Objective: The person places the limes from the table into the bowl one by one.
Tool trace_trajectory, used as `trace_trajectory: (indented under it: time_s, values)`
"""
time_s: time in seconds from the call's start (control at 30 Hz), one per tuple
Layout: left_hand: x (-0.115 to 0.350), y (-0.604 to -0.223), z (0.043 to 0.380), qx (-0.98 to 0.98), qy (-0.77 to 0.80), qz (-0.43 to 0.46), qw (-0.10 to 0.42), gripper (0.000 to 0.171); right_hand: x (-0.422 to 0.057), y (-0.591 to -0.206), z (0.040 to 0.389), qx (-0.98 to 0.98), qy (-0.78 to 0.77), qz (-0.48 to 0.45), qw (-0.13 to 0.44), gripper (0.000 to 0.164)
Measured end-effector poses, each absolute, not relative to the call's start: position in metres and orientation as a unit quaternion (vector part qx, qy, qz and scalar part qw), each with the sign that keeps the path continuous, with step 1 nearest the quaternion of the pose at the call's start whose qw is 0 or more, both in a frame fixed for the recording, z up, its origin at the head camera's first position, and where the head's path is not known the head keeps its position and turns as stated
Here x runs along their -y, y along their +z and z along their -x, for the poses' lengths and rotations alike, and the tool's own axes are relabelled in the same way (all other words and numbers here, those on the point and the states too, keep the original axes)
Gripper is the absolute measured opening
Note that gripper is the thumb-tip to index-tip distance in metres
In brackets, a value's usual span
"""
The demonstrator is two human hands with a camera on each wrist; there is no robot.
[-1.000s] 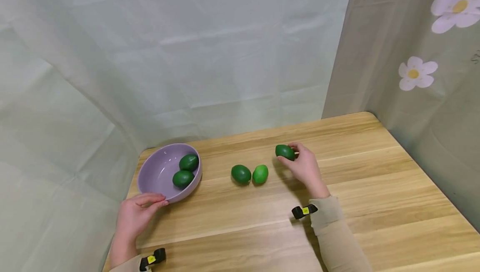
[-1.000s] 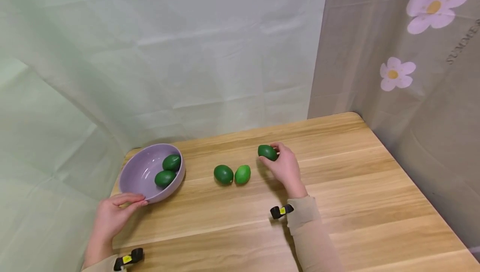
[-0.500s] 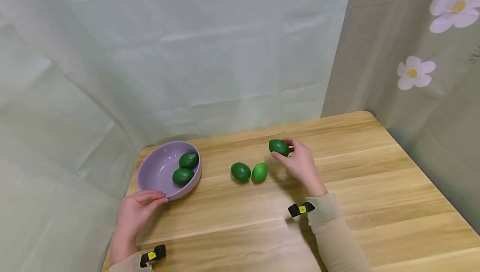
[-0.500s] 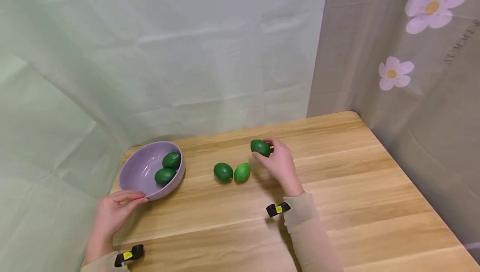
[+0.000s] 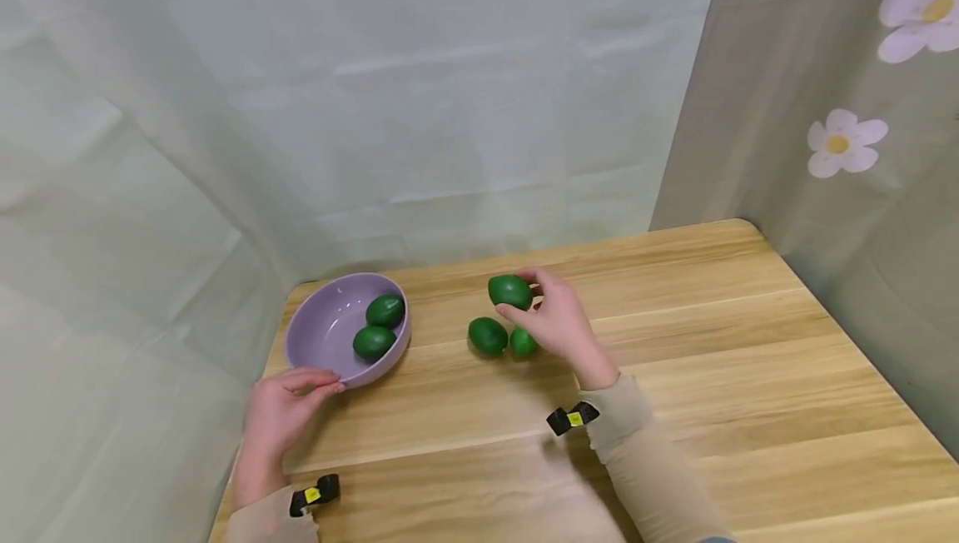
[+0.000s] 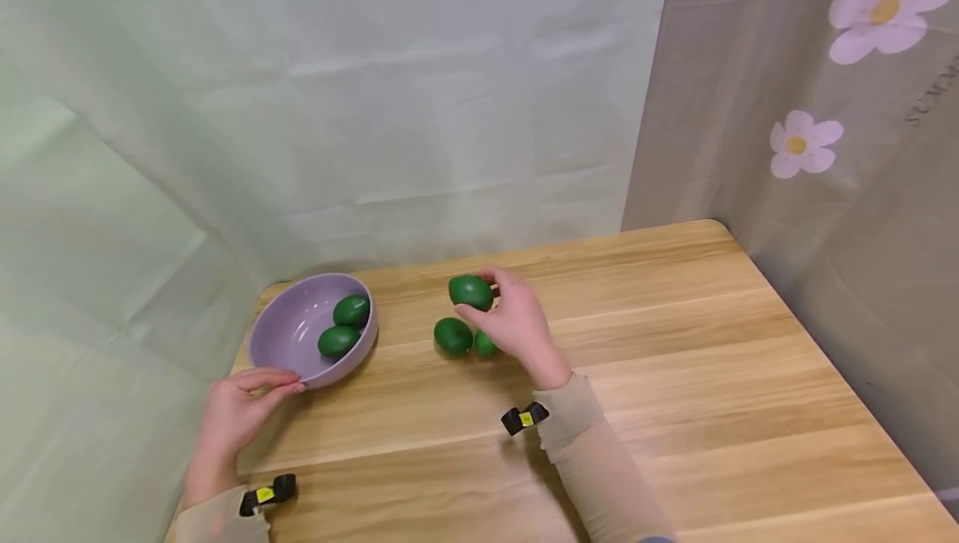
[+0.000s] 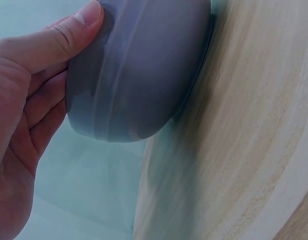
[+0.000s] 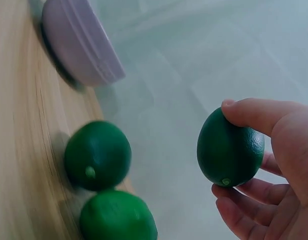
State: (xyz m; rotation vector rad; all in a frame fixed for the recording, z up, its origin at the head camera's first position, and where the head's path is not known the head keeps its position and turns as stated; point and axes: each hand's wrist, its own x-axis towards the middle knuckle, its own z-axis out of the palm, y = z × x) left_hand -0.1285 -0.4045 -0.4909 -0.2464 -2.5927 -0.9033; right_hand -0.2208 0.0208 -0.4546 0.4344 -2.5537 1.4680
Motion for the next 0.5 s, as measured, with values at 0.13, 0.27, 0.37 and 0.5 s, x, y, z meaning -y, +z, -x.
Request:
trace_trajectory:
  time_s: [0.13, 0.27, 0.37, 0.5]
  values:
    - [0.404, -0.49, 0.128, 0.917, -0.336, 0.092, 0.195, 0.019, -0.008, -0.449, 0.218, 0.859, 0.482, -0.156, 0.072, 0.054]
    - [0.406, -0.491, 0.128, 0.916, -0.338, 0.094, 0.196, 0.02, 0.004, -0.446, 0.217, 0.864, 0.468, -0.174, 0.066, 0.053]
    - [0.407, -0.493, 0.127, 0.917, -0.335, 0.092, 0.196, 0.021, 0.013, -0.445, 0.216, 0.867, 0.455, -0.191, 0.064, 0.054]
    - [0.406, -0.493, 0.125, 0.919, -0.33, 0.09, 0.195, 0.021, 0.024, -0.443, 0.215, 0.871, 0.439, -0.212, 0.065, 0.057]
